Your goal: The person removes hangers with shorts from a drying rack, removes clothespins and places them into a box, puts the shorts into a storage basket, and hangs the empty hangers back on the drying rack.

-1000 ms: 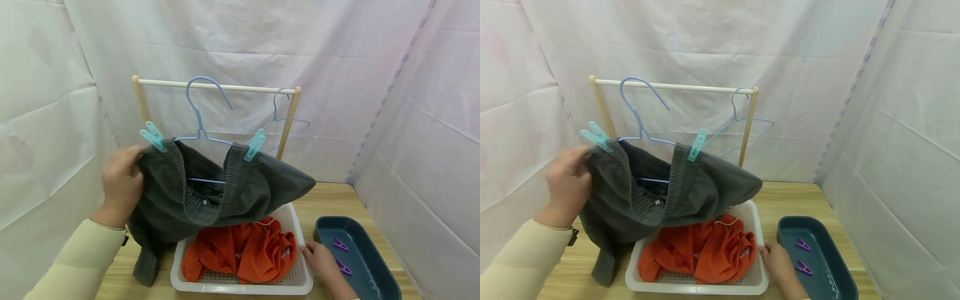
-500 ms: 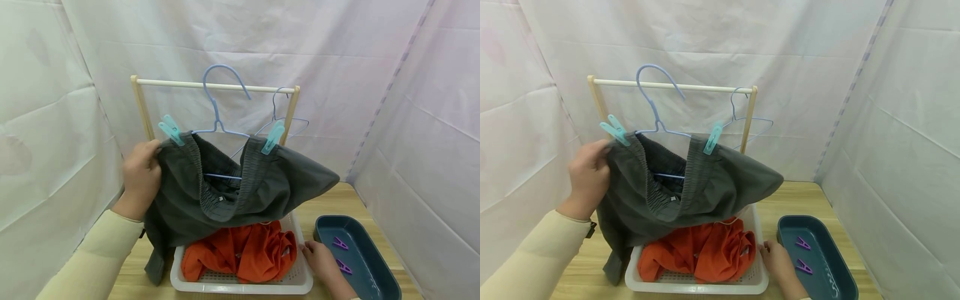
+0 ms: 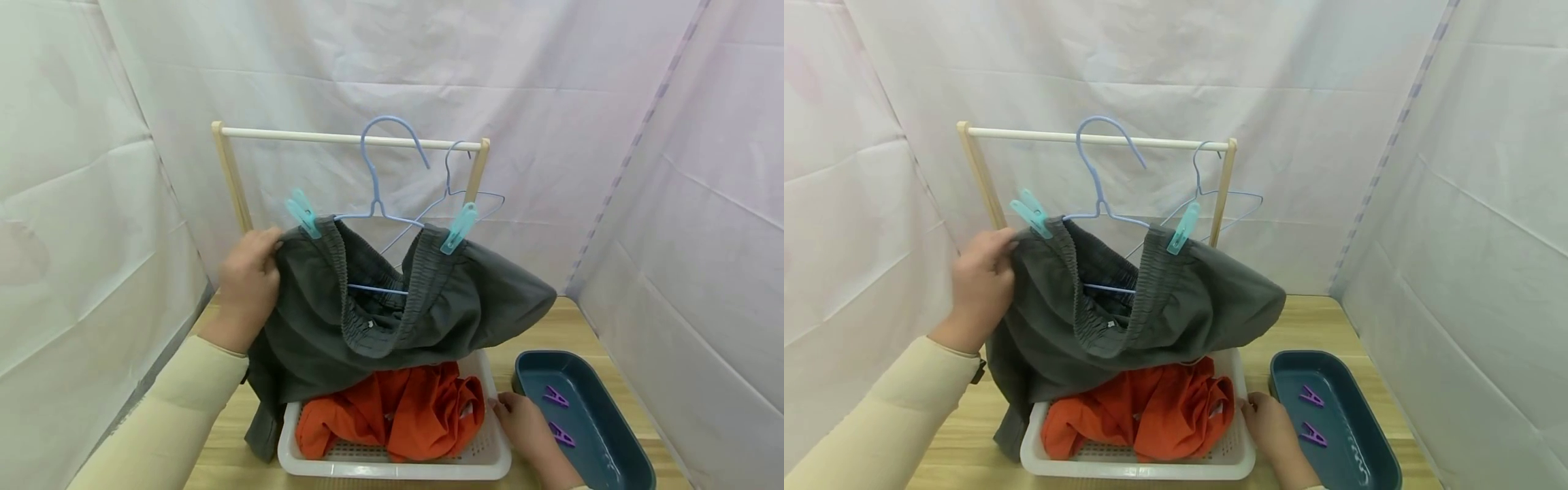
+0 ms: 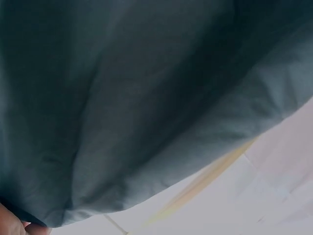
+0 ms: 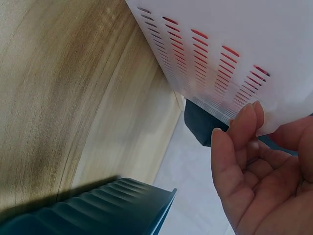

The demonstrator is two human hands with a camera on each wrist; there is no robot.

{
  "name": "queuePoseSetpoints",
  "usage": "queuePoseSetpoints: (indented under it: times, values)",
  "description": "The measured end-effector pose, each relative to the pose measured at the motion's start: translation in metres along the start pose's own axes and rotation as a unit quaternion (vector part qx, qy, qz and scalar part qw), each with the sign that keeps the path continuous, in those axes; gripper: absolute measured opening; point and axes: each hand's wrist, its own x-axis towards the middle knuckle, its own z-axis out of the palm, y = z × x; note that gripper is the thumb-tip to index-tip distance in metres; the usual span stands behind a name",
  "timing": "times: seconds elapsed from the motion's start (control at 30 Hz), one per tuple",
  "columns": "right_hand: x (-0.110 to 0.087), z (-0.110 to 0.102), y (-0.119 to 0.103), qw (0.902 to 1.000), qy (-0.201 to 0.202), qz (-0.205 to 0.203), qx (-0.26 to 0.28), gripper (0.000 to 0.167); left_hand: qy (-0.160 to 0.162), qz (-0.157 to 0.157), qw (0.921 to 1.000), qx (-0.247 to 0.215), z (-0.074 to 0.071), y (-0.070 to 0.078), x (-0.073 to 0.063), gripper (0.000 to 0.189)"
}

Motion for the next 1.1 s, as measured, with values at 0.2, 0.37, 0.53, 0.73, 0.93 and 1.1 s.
queuePoseSetpoints:
  times: [0.2, 0.37, 0.53, 0.73, 0.93, 1.1]
  values:
    - [0.000, 0.000, -0.002, 1.0000, 0.002, 0.001, -0.006, 0.031, -0.008, -0.004, 1.0000, -0.003, 0.003, -0.002, -0.009, 0.017]
    - [-0.002, -0.001, -0.003, 0.9998, 0.011, -0.005, -0.013, 0.030, -0.017, -0.003, 0.9999, 0.000, 0.004, -0.004, -0.017, 0.017]
    - [-0.002, -0.002, -0.003, 0.9995, 0.016, -0.018, -0.019, 0.028, -0.028, 0.001, 0.9996, 0.006, 0.005, -0.006, -0.026, 0.017]
    - [-0.002, -0.002, -0.003, 0.9994, 0.012, -0.022, -0.022, 0.027, -0.044, 0.007, 0.9989, 0.016, 0.006, -0.008, -0.040, 0.017]
    - [-0.002, -0.002, -0.003, 0.9994, 0.009, -0.021, -0.028, 0.028, -0.048, 0.009, 0.9987, 0.012, 0.009, -0.009, -0.052, 0.020]
    - [-0.002, -0.002, -0.002, 0.9995, 0.003, -0.012, -0.028, 0.031, -0.051, 0.009, 0.9986, 0.012, 0.011, -0.009, -0.062, 0.022]
